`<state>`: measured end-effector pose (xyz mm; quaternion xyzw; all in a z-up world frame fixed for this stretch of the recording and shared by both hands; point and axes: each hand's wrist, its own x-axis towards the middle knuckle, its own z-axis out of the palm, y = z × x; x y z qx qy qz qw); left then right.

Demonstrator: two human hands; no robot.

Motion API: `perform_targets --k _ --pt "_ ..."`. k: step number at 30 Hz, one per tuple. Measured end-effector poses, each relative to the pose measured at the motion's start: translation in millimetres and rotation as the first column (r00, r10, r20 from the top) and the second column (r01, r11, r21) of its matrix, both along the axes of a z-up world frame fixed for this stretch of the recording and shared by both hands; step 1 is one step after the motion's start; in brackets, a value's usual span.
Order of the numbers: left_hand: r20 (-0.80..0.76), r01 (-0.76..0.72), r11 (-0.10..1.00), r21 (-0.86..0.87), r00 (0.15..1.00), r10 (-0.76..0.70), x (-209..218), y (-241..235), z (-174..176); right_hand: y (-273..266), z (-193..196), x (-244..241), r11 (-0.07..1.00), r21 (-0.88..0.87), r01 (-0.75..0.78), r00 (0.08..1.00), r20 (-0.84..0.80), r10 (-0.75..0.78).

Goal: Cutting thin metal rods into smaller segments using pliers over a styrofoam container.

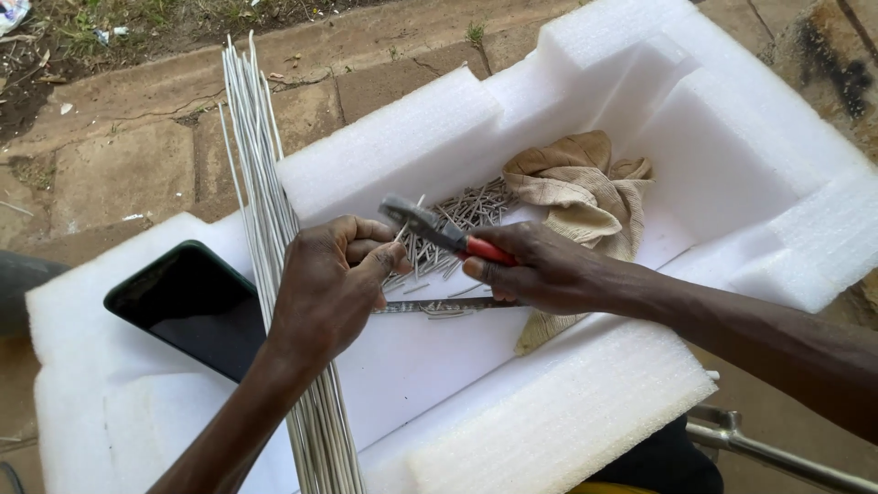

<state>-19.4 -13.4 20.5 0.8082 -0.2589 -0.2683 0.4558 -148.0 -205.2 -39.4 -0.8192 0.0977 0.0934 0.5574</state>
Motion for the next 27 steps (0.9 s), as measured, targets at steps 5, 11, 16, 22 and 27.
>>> perform_targets --k 5,11,16,22,27 --pt "0.009 0.017 0.999 0.034 1.0 -0.018 -4.9 9.1 0.6 -5.1 -6.1 -1.8 0.997 -0.026 0.072 0.997 -0.004 -0.072" --pt "-0.014 0.009 1.0 0.024 1.0 -0.008 -11.4 -5.1 -14.2 -13.8 -22.3 -7.0 0.999 -0.034 0.003 0.998 -0.057 -0.005" --pt "-0.044 0.023 1.0 0.007 0.999 -0.023 -6.1 2.0 -25.2 0.3 -7.7 -0.1 0.997 -0.049 -0.057 0.998 -0.005 0.057" --pt "-0.026 0.077 0.993 -0.094 0.996 -0.08 4.9 10.0 -43.5 8.1 -6.3 7.0 0.993 -0.113 -0.04 0.997 -0.076 0.032" --pt "-0.003 0.139 0.989 -0.054 0.99 -0.139 14.7 10.8 -50.7 9.6 -8.7 10.0 0.992 -0.122 -0.017 0.999 -0.041 0.012"
